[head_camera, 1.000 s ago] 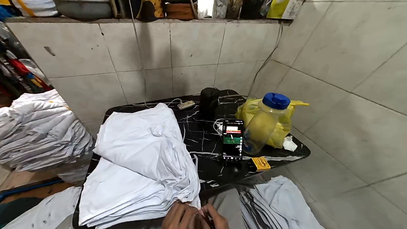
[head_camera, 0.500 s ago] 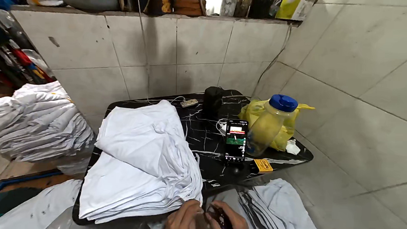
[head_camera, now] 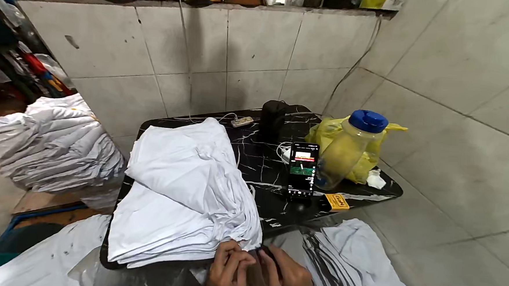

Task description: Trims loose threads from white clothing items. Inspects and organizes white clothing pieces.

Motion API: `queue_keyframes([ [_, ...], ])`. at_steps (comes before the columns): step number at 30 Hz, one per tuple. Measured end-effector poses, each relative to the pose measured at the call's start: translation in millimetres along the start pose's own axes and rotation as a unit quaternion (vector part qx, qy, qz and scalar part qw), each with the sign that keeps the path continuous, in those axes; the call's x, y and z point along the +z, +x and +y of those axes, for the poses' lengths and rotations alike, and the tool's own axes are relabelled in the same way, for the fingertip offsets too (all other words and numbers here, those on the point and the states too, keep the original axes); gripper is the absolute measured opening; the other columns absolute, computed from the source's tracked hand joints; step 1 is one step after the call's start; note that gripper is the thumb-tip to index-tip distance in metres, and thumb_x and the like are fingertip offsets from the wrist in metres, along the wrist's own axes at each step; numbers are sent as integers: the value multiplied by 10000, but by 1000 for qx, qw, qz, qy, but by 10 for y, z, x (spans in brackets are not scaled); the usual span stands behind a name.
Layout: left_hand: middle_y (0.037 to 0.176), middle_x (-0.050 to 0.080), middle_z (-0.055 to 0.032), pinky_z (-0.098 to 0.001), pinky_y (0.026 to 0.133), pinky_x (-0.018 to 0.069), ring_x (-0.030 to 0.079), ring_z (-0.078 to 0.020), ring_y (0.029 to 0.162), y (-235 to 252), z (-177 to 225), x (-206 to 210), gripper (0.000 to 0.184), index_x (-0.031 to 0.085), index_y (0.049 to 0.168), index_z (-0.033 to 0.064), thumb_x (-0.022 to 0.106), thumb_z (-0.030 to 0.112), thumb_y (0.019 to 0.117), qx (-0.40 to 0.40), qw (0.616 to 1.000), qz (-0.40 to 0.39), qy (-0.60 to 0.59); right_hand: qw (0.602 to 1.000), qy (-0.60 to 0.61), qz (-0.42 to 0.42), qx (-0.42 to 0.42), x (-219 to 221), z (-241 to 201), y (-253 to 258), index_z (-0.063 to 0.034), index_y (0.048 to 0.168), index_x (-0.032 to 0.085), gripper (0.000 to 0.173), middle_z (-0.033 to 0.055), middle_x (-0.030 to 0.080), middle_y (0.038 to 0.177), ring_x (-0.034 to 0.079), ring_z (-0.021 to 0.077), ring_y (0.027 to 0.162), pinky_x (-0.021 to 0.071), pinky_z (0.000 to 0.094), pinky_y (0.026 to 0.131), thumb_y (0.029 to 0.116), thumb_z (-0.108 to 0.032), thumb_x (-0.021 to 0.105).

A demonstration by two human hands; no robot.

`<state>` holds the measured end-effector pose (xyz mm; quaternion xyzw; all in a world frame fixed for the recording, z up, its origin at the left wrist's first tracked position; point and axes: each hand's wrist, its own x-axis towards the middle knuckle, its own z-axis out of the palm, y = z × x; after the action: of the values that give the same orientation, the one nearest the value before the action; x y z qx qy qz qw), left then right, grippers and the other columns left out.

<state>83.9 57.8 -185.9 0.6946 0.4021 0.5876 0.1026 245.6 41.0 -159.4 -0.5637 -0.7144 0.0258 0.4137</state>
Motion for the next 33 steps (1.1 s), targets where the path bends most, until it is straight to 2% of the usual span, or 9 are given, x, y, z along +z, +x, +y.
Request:
queue_keyframes([
  [4, 934, 723, -26, -209, 749, 592, 699, -69, 863, 39, -52, -299, 228, 751, 901, 121, 701, 330, 978, 24, 992, -110, 49, 973, 159, 24, 168, 42, -23, 93, 1, 1042, 705, 336, 15, 641, 718, 555, 45, 574, 489, 228, 532, 989, -328, 669],
  [7, 888, 734, 1, -233, 776, 580, 693, -76, 855, 153, -50, -512, 285, 751, 949, 160, 738, 444, 927, 20, 991, -34, 131, 915, 306, -80, 248, 89, 9, 184, -10, 1155, 708, 307, 36, 745, 940, 695, 68, 800, 596, 267, 729, 977, -260, 691],
  [12, 1333, 641, -177, -632, 1059, 407, 580, -394, 1241, 452, -270, -810, 1065, 652, 1356, 91, 589, 916, 686, -75, 945, -93, 304, 912, 336, -67, 224, 200, -73, 250, -7, 982, 713, 162, 40, 672, 897, 626, 52, 766, 537, 217, 666, 923, -158, 716],
  [14, 1422, 580, -231, -672, 1101, 381, 553, -441, 1308, 464, -261, -756, 1011, 643, 1341, 25, 730, 791, 688, -103, 944, -152, 273, 926, 317, -57, 198, 195, -82, 280, 10, 976, 736, 197, 73, 675, 954, 639, 73, 846, 556, 231, 726, 940, -182, 709],
  [18, 1194, 709, -206, -540, 983, 527, 687, -363, 1113, 347, 33, -448, 408, 701, 1099, -25, 809, 253, 819, -54, 966, -180, 179, 929, 300, -51, 213, 147, -38, 546, -17, 975, 716, 331, 6, 681, 828, 643, 51, 760, 557, 270, 723, 1049, -288, 540],
  [21, 1187, 726, -155, -452, 1001, 546, 703, -276, 1115, 448, 113, -647, 295, 701, 1146, -7, 655, 25, 856, -26, 960, -263, 97, 940, 260, -69, 208, 175, -49, 820, -23, 1300, 641, 523, 32, 727, 943, 682, 96, 819, 582, 329, 756, 1022, -456, 547],
  [26, 1042, 744, -34, -366, 860, 609, 718, -136, 952, 1356, -257, -1071, 208, 708, 1111, 84, 604, 217, 990, -51, 973, -214, 62, 956, 154, -103, 229, 399, -367, 872, -48, 1524, 466, 1058, 177, 636, 1373, 665, 333, 1172, 534, 595, 966, 742, -686, 781],
  [29, 1306, 655, -130, -537, 1049, 495, 624, -293, 1218, 2124, -807, -1042, 515, 608, 1350, 79, 660, 431, 977, -109, 943, -235, 211, 969, 121, -84, 198, 467, -393, 723, -11, 1495, 485, 923, 212, 623, 1373, 690, 385, 1091, 555, 627, 870, 752, -429, 839],
  [33, 1431, 580, -185, -644, 1101, 406, 557, -379, 1312, 2532, -1590, -610, 761, 511, 1479, 88, 594, 629, 950, -214, 901, -314, 207, 969, 107, -99, 197, 441, -433, 662, 1, 1548, 384, 984, 225, 635, 1356, 727, 407, 958, 575, 621, 797, 737, -272, 871],
])
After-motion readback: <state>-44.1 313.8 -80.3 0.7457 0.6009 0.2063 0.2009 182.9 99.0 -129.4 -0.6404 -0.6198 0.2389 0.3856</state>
